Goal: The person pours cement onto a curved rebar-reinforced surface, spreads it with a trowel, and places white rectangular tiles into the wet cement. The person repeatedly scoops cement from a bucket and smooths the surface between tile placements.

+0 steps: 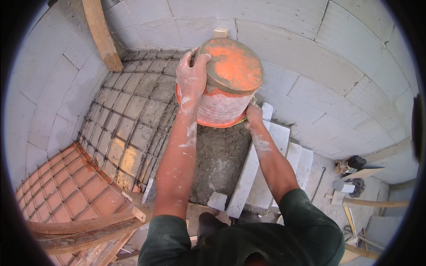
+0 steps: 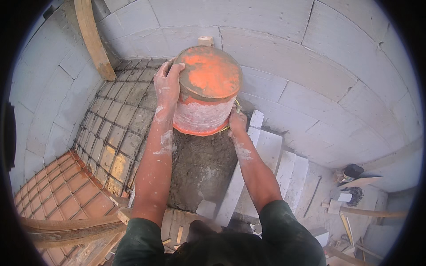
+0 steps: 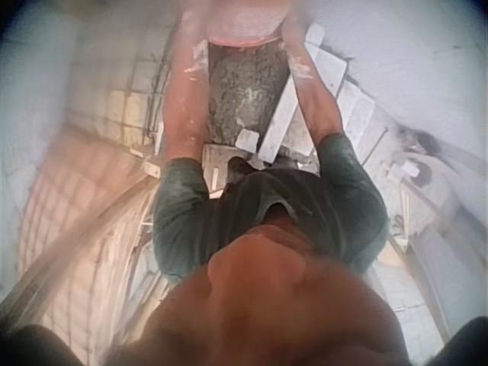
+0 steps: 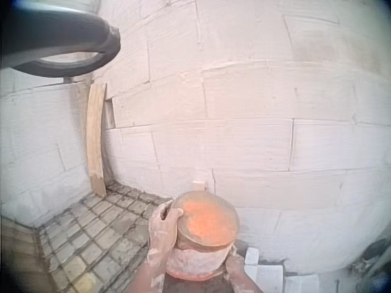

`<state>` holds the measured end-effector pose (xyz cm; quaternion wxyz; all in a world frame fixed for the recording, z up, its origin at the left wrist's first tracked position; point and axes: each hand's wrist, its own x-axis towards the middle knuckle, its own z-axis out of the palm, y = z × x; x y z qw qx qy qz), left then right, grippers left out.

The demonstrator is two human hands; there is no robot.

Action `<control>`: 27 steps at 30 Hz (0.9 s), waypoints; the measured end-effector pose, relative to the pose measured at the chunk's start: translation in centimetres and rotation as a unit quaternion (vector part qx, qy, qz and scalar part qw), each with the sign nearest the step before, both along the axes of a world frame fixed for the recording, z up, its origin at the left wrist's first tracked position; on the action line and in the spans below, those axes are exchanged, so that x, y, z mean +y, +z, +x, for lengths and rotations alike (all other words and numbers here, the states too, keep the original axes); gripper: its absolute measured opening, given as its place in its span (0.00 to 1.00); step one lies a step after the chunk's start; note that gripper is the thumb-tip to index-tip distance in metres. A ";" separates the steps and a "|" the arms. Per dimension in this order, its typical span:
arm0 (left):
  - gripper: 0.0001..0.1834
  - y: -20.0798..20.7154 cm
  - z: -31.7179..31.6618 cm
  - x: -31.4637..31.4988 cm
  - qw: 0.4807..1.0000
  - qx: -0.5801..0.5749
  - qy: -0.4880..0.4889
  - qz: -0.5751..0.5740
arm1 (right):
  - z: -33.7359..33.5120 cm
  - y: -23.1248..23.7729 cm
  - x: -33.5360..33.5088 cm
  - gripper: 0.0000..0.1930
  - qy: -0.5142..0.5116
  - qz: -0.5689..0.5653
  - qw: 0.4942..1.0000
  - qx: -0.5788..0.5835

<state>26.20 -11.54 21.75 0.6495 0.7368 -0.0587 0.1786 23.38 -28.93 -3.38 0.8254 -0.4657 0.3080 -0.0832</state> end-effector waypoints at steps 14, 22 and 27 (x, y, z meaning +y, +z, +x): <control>0.31 -0.7 -10.5 1.3 0.967 0.058 -0.129 -0.212 | -16.3 0.8 -1.6 0.21 -0.023 0.012 0.994 -0.109; 0.32 -16.6 -24.5 0.0 0.800 0.327 -0.368 -0.342 | -49.3 3.7 1.2 0.27 -0.207 0.134 0.964 -0.098; 0.31 -31.1 -35.5 1.5 0.810 0.523 -0.255 -0.066 | -65.3 -1.8 7.8 0.18 -0.315 -0.086 0.927 0.183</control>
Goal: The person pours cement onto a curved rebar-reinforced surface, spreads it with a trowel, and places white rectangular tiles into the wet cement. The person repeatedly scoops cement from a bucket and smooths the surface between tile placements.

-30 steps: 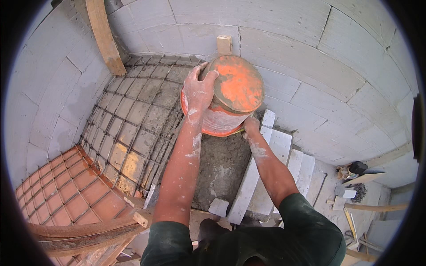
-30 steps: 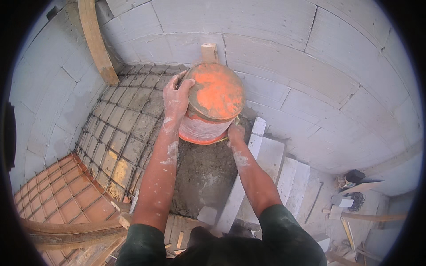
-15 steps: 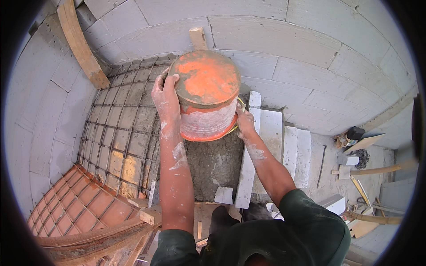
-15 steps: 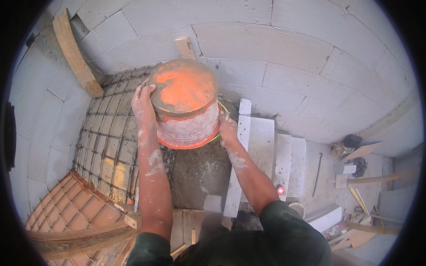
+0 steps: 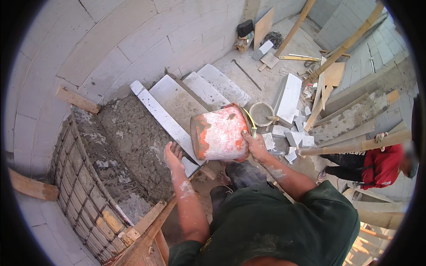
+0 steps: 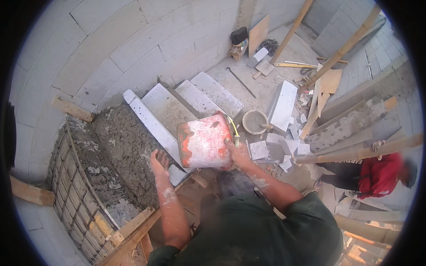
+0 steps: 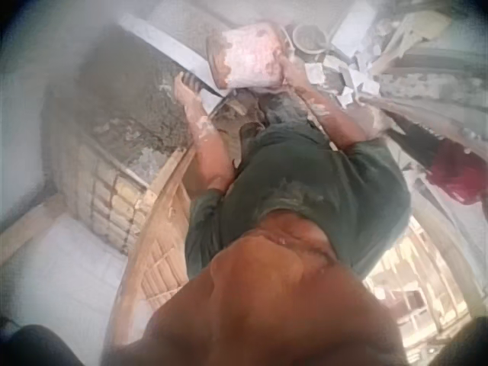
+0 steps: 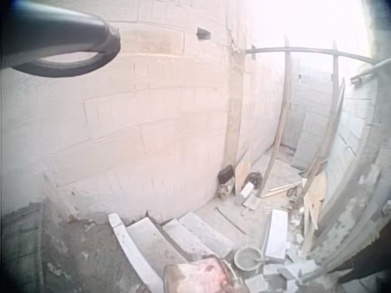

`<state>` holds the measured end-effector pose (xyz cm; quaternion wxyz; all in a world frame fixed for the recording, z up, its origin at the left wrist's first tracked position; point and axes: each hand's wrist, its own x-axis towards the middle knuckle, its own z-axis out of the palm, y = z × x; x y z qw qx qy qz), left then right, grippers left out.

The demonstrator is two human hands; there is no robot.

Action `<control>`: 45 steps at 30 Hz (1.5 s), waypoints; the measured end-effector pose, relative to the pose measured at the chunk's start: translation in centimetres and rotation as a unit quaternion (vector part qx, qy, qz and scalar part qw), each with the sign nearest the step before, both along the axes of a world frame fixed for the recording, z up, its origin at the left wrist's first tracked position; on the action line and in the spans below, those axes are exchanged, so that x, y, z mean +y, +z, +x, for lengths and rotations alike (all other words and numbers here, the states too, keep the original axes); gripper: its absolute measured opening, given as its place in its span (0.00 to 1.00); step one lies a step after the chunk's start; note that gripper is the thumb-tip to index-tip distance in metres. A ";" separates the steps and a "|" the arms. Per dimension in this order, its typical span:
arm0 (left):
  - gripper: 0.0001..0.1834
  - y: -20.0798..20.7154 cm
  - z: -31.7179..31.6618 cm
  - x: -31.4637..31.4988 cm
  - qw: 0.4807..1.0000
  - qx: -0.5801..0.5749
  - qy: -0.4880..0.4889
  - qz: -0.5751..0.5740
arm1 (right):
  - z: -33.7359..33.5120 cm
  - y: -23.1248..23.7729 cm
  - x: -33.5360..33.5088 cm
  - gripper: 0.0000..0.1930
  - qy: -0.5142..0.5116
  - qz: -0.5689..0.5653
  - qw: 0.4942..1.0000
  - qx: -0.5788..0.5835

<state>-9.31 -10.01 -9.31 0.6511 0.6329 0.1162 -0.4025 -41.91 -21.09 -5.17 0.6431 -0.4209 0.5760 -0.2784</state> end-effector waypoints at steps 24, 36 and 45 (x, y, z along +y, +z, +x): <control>0.54 -10.2 -7.4 -2.5 0.650 -0.590 -0.299 0.375 | -39.6 -39.4 8.9 0.29 -0.024 0.017 0.877 0.480; 0.44 -15.5 -2.9 -9.2 0.702 -0.563 -0.255 0.354 | -17.0 -68.7 -8.1 0.29 0.175 0.028 0.884 0.433; 0.48 -15.7 -3.3 -9.3 0.612 -0.605 -0.252 0.444 | -21.6 -64.4 -2.1 0.16 0.067 -0.094 0.952 0.283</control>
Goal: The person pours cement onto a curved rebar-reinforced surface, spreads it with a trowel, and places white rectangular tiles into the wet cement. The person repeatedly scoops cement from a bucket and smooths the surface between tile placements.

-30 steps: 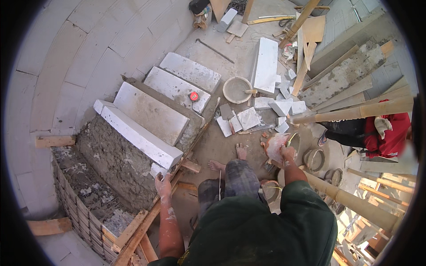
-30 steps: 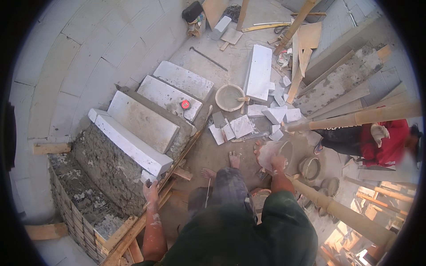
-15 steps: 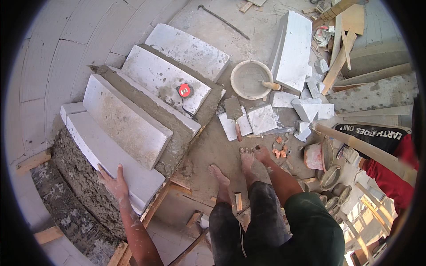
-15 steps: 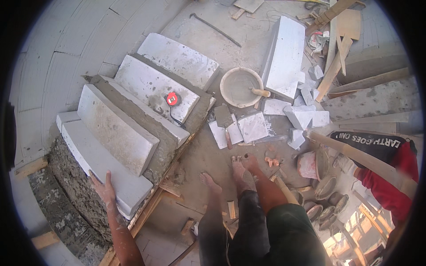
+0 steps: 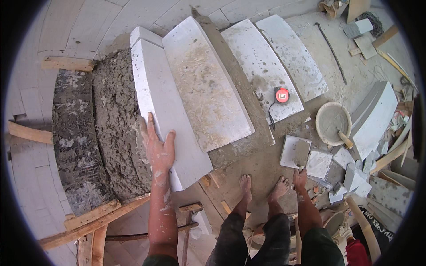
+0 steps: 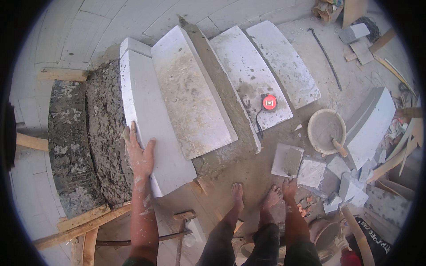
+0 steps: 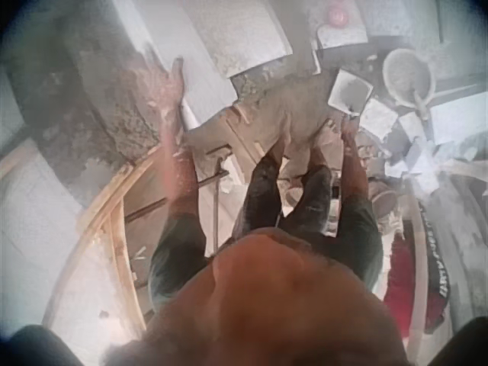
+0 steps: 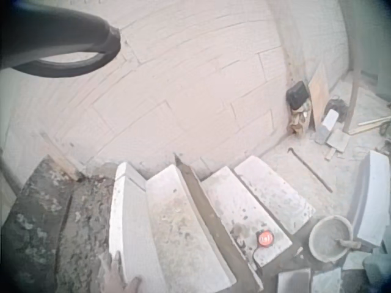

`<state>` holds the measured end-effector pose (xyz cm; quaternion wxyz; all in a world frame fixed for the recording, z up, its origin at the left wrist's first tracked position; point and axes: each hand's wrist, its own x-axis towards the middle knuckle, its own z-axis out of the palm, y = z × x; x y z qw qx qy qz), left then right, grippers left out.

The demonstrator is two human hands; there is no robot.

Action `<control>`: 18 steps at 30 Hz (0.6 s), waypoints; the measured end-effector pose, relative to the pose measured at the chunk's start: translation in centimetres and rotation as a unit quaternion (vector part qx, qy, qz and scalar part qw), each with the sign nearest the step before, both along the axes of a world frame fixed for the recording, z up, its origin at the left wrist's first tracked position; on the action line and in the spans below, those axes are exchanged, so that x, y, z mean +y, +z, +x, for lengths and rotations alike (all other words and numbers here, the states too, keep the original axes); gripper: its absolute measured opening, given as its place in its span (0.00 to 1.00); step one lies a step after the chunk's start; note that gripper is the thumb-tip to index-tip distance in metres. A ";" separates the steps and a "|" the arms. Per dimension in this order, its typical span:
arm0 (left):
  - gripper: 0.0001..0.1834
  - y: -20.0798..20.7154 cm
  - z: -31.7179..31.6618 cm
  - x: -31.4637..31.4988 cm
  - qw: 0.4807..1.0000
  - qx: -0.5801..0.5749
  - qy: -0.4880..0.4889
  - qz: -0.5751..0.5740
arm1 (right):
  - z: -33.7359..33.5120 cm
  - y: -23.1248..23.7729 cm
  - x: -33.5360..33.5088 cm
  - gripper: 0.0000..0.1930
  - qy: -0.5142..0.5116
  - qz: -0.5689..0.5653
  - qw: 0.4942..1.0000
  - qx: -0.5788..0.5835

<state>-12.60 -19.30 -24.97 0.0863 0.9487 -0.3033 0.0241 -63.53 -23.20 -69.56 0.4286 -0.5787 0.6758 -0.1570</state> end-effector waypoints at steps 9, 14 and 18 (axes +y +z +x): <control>0.39 1.2 2.1 4.3 0.911 0.221 0.096 -0.335 | 13.6 41.6 1.2 0.08 0.052 0.224 0.959 -0.166; 0.28 2.7 2.3 8.8 0.711 0.402 0.211 -0.537 | 32.2 52.6 2.8 0.20 0.273 0.004 0.937 -0.217; 0.23 0.6 2.2 15.4 0.672 0.408 0.270 -0.557 | 51.6 51.6 7.0 0.19 0.310 0.111 0.901 -0.283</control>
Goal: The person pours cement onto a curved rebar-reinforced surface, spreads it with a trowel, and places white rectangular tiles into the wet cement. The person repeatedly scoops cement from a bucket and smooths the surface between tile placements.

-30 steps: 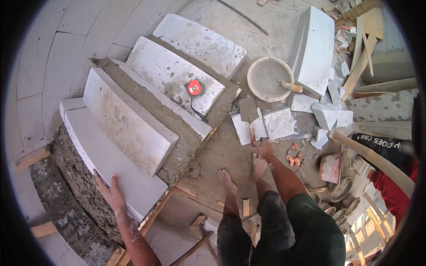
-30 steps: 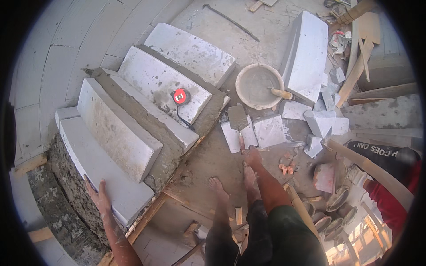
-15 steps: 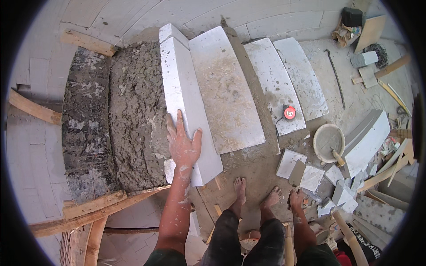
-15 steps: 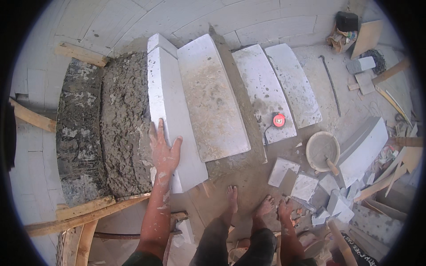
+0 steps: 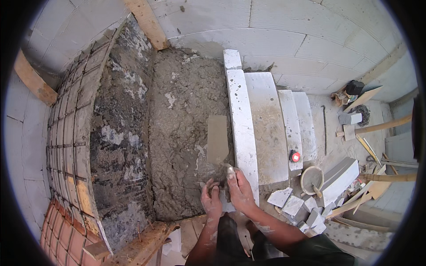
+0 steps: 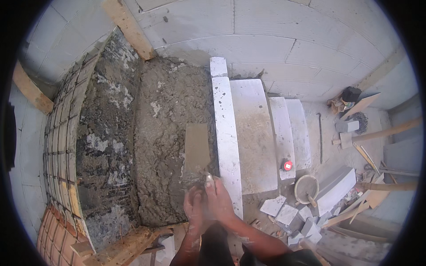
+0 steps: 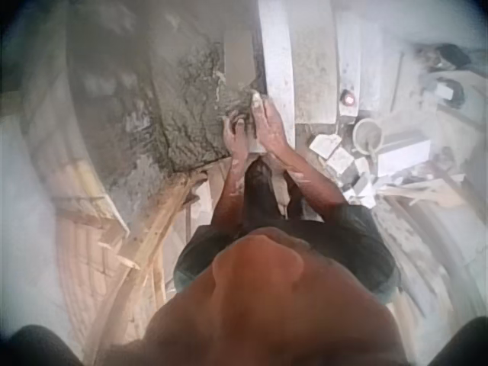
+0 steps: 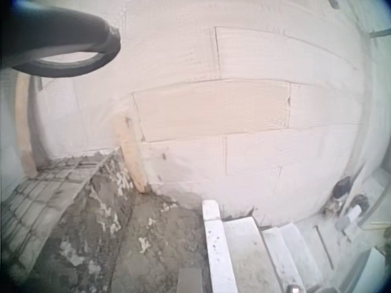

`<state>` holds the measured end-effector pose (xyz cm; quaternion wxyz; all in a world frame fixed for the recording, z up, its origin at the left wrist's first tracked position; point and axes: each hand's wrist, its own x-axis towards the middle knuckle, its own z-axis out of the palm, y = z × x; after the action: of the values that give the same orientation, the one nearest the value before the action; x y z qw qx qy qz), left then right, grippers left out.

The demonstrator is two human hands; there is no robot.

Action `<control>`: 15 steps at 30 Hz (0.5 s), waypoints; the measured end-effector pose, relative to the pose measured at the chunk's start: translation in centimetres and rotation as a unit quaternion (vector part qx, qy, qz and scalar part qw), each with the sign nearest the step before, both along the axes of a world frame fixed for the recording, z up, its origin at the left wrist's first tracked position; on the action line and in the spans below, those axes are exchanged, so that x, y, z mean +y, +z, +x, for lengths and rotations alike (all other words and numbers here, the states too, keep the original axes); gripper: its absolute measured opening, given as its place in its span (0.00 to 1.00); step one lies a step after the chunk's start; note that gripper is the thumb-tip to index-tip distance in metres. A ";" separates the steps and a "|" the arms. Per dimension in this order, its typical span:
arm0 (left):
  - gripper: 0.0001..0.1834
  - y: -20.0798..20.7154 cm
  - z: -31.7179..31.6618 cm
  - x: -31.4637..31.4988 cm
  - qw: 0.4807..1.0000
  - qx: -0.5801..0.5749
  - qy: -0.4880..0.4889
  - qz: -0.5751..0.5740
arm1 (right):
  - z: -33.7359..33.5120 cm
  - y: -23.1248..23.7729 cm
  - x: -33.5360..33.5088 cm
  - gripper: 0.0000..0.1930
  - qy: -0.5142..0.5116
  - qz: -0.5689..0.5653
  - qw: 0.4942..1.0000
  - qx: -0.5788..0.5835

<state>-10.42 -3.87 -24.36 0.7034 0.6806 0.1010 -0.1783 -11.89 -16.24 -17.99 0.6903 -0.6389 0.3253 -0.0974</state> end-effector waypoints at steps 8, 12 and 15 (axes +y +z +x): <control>0.22 1.5 1.8 5.6 0.995 0.083 0.047 -0.006 | 29.2 -5.8 -8.8 0.26 -0.043 -0.171 0.977 0.119; 0.22 3.2 3.2 5.3 0.996 0.089 -0.016 0.028 | 34.7 -8.1 -17.0 0.24 0.013 -0.255 0.962 0.099; 0.22 2.7 3.6 6.0 0.995 0.100 0.016 -0.008 | 36.7 -2.5 -16.5 0.24 0.104 -0.120 0.974 0.159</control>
<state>-6.87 2.08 -21.65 0.6982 0.6518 0.1802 -0.2350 24.81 -32.79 -20.47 0.5541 -0.7548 0.3487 0.0398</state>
